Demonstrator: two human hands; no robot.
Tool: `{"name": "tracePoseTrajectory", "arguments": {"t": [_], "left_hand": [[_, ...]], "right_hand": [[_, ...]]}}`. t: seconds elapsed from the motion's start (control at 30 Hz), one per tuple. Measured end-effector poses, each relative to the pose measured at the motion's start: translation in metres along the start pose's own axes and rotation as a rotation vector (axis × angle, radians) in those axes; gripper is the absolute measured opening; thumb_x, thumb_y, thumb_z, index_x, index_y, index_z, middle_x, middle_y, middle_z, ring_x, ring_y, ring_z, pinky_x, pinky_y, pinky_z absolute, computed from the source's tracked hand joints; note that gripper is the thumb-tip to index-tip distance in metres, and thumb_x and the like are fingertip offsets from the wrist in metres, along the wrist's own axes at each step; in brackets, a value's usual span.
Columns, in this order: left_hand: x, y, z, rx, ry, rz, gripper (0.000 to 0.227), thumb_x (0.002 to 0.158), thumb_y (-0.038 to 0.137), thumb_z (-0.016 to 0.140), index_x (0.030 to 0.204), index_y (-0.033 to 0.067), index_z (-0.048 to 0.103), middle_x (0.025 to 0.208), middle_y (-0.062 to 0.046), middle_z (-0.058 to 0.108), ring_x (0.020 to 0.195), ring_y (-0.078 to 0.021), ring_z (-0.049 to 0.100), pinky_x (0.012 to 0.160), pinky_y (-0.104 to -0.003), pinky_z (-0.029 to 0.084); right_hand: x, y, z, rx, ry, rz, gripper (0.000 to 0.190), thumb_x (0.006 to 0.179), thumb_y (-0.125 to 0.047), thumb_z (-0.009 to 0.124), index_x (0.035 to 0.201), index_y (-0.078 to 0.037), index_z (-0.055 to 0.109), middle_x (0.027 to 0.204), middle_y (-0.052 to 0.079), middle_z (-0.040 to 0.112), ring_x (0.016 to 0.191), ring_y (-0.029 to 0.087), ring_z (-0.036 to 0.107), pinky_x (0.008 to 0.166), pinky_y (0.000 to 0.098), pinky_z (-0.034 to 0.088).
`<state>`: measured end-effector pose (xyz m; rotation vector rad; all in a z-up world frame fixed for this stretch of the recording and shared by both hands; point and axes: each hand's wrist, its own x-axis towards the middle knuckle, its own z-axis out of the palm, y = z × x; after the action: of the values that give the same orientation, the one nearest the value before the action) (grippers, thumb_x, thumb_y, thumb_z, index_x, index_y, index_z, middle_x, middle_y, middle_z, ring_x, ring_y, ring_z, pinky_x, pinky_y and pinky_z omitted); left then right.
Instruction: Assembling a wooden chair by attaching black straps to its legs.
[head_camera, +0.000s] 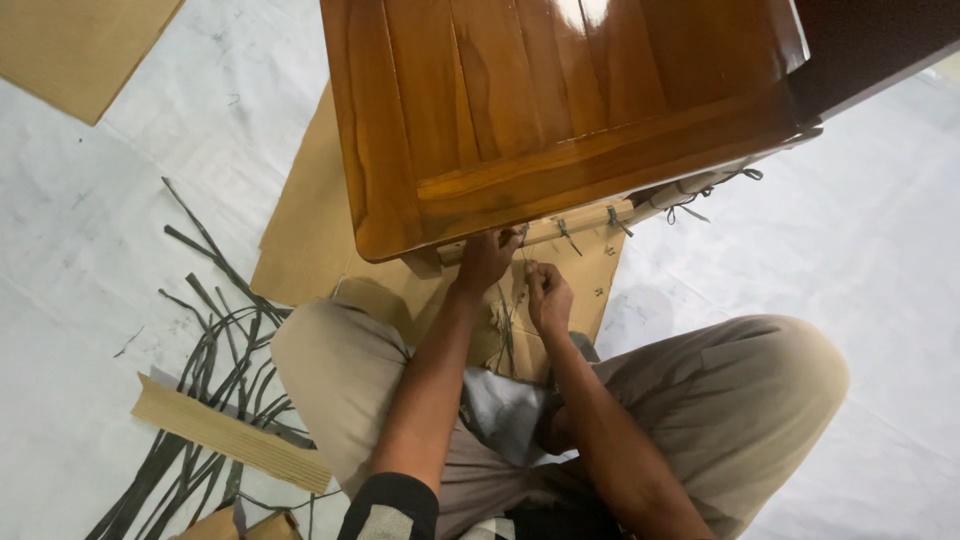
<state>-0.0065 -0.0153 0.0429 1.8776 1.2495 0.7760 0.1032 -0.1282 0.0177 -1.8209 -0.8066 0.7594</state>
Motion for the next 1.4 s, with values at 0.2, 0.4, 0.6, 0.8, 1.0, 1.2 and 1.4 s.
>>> {"name": "tracePoseTrajectory", "arguments": {"t": [0.2,0.4,0.6,0.8,1.0,1.2,1.4], "left_hand": [[0.002,-0.016,0.015,0.101,0.048,0.056,0.027,0.088,0.025,0.068,0.091,-0.0017,0.072,0.088,-0.026,0.072,0.092,-0.0452,0.072,0.089,-0.051,0.054],[0.006,-0.026,0.018,0.092,0.091,0.104,0.02,0.088,0.025,0.069,0.085,0.0054,0.07,0.077,-0.019,0.069,0.083,-0.0414,0.072,0.084,-0.048,0.054],[0.011,-0.032,0.021,0.08,0.136,0.099,0.017,0.085,0.029,0.072,0.083,0.0124,0.07,0.072,-0.015,0.067,0.079,-0.0388,0.071,0.08,-0.046,0.054],[0.01,-0.046,0.044,0.105,0.139,0.012,0.02,0.093,0.036,0.062,0.103,0.0214,0.071,0.103,-0.008,0.073,0.107,-0.0329,0.069,0.117,-0.055,0.029],[-0.015,-0.036,0.042,0.156,-0.036,0.015,0.035,0.091,0.026,0.051,0.119,0.0347,0.07,0.134,0.002,0.064,0.143,-0.0263,0.046,0.122,-0.062,0.006],[-0.043,-0.024,0.032,-0.029,0.171,0.131,0.053,0.104,0.056,0.033,0.115,0.0249,0.074,0.136,-0.015,0.061,0.134,-0.0382,0.054,0.117,-0.051,0.034],[-0.104,0.014,-0.007,0.032,0.381,0.159,0.037,0.089,-0.001,0.051,0.116,0.0148,0.072,0.076,-0.008,0.054,0.086,-0.0348,0.065,0.097,-0.048,0.048]], "right_hand": [[-0.005,-0.013,-0.003,-0.033,-0.028,-0.061,0.022,0.1,-0.034,0.069,0.087,-0.016,0.071,0.062,0.008,0.062,0.063,0.021,0.062,0.065,0.0371,0.05],[-0.007,-0.023,-0.001,-0.116,-0.024,-0.105,0.026,0.102,-0.032,0.062,0.084,-0.014,0.067,0.066,0.012,0.066,0.066,0.032,0.069,0.067,0.0431,0.053],[-0.013,-0.031,-0.012,-0.134,0.018,-0.136,0.035,0.104,-0.043,0.063,0.086,-0.013,0.065,0.069,0.014,0.067,0.071,0.036,0.069,0.067,0.0465,0.053],[-0.022,0.024,-0.016,-0.295,-0.054,-0.01,0.027,0.101,-0.034,0.061,0.089,-0.01,0.064,0.076,0.019,0.069,0.082,0.048,0.068,0.074,0.0569,0.051],[-0.038,0.111,-0.011,-0.419,-0.214,0.224,0.026,0.096,-0.034,0.064,0.097,-0.01,0.072,0.091,0.021,0.075,0.099,0.049,0.069,0.085,0.0585,0.053],[-0.033,0.126,0.0,-0.411,-0.363,0.161,0.024,0.092,-0.031,0.065,0.112,-0.02,0.073,0.105,0.015,0.076,0.106,0.043,0.069,0.089,0.0557,0.055],[-0.067,0.052,-0.006,-0.74,-0.591,-0.267,0.032,0.101,-0.032,0.06,0.128,-0.016,0.067,0.125,0.018,0.068,0.143,0.036,0.045,0.11,0.0521,0.043]]}}
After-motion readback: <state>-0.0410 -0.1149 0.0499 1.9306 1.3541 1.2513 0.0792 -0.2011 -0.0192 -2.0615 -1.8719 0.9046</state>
